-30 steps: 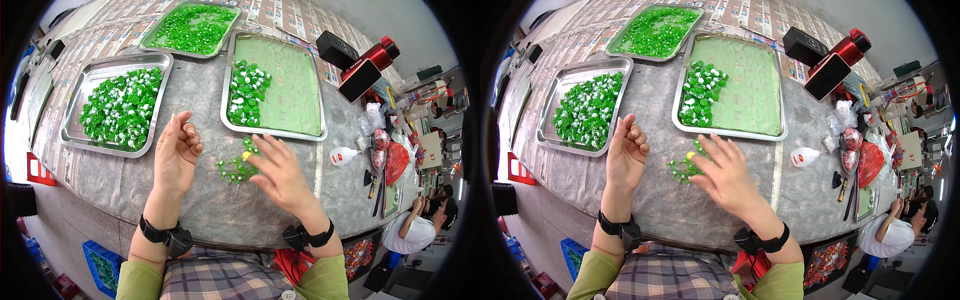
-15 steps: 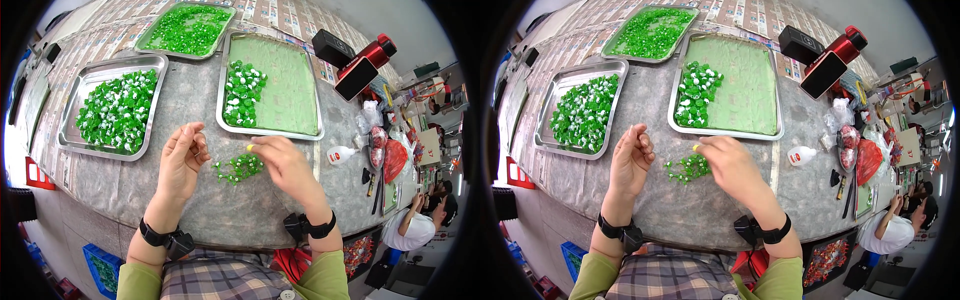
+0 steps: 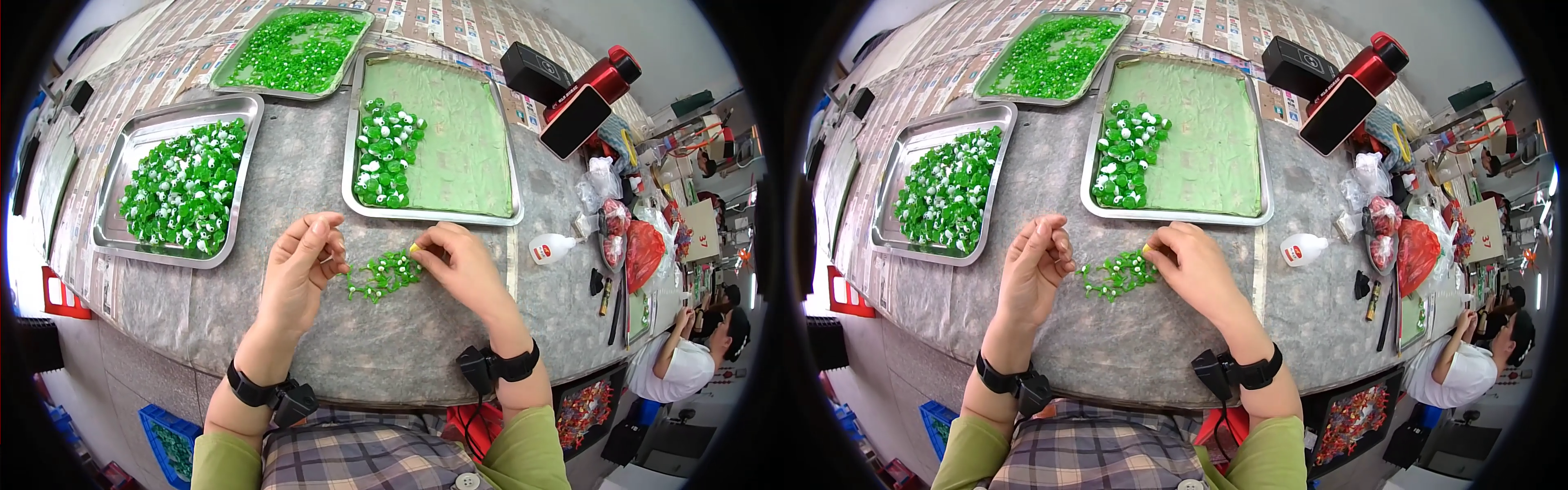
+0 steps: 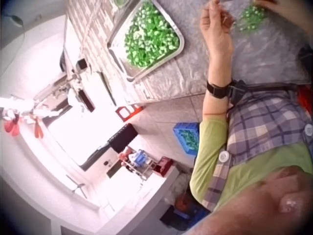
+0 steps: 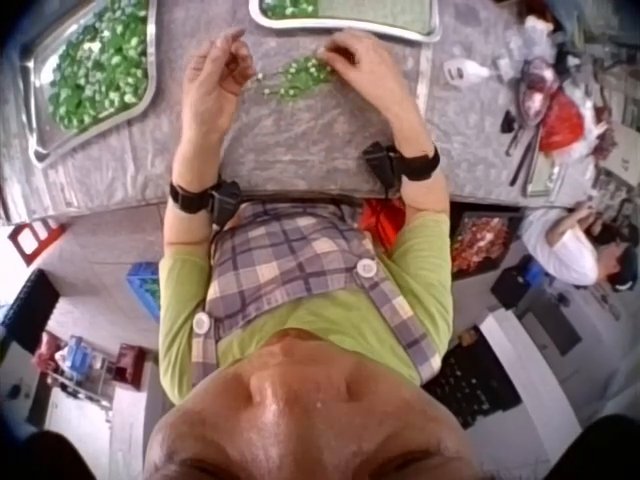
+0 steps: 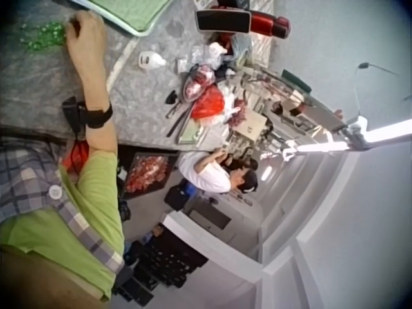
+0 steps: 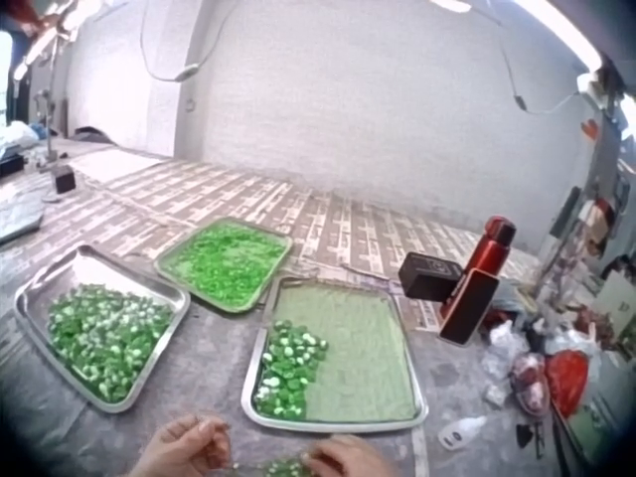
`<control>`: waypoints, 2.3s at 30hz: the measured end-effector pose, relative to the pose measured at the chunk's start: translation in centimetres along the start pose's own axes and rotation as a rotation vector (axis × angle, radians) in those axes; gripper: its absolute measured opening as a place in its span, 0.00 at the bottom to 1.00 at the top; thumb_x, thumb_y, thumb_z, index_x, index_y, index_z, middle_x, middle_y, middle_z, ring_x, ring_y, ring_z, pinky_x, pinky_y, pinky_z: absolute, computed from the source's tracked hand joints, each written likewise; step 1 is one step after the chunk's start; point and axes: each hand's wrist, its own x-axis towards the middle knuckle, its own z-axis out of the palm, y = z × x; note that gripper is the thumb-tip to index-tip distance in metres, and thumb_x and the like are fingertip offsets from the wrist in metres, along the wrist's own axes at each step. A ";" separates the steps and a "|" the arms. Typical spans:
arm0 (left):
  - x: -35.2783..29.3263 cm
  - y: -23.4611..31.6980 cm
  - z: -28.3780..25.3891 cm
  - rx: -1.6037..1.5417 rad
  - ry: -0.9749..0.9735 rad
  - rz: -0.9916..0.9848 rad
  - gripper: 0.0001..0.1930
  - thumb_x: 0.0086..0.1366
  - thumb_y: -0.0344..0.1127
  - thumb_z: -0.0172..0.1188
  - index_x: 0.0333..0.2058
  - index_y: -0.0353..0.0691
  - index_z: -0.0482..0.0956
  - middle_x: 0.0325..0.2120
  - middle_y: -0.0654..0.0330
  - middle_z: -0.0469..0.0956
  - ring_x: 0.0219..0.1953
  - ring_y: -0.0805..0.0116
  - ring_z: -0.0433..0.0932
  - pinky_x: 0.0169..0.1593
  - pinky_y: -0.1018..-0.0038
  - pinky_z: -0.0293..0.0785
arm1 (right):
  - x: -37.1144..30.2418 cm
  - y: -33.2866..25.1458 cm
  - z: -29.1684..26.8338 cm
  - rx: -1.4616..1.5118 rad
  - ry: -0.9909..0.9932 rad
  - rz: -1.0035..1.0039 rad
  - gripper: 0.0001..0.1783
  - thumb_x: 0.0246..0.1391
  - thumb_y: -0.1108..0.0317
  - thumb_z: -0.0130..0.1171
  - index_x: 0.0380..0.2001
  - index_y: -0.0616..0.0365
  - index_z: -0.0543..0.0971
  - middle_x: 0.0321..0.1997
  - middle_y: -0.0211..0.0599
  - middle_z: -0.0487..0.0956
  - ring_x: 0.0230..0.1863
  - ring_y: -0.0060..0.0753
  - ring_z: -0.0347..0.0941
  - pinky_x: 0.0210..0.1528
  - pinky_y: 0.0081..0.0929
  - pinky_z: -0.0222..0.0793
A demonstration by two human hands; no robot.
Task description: The person assembles small toy pieces by applying glue from a bottle onto plastic parts and attaching small round pieces taken from a tray onto them by hand.
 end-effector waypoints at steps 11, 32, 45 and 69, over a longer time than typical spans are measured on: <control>-0.3 -0.5 0.8 0.152 -0.091 -0.100 0.09 0.58 0.37 0.48 0.33 0.39 0.70 0.21 0.67 0.69 0.24 0.81 0.68 0.29 0.83 0.67 | 0.5 0.6 1.3 -0.003 0.051 -0.022 0.09 0.39 0.65 0.56 0.20 0.60 0.71 0.19 0.34 0.68 0.26 0.33 0.64 0.29 0.28 0.59; -0.9 -1.5 0.7 -0.049 -0.152 -0.229 0.09 0.55 0.30 0.51 0.35 0.34 0.71 0.27 0.58 0.74 0.29 0.74 0.74 0.33 0.80 0.74 | -3.4 -2.8 -2.9 0.081 0.590 -0.269 0.06 0.41 0.73 0.55 0.26 0.61 0.72 0.26 0.35 0.71 0.26 0.26 0.66 0.29 0.19 0.62; -0.8 -1.4 0.9 -0.030 -0.079 -0.170 0.09 0.55 0.30 0.52 0.35 0.37 0.71 0.27 0.60 0.73 0.30 0.74 0.73 0.34 0.79 0.73 | -7.9 10.5 -5.7 0.449 0.610 0.410 0.26 0.40 0.66 0.60 0.42 0.63 0.64 0.40 0.36 0.70 0.40 0.24 0.66 0.41 0.19 0.61; -0.8 -1.4 0.5 -0.178 -0.207 -0.261 0.05 0.53 0.29 0.54 0.29 0.37 0.70 0.23 0.61 0.73 0.25 0.75 0.73 0.30 0.80 0.73 | -3.6 -4.6 -1.7 0.480 0.776 -0.348 0.27 0.27 0.53 0.68 0.26 0.59 0.68 0.22 0.29 0.68 0.20 0.19 0.62 0.21 0.15 0.57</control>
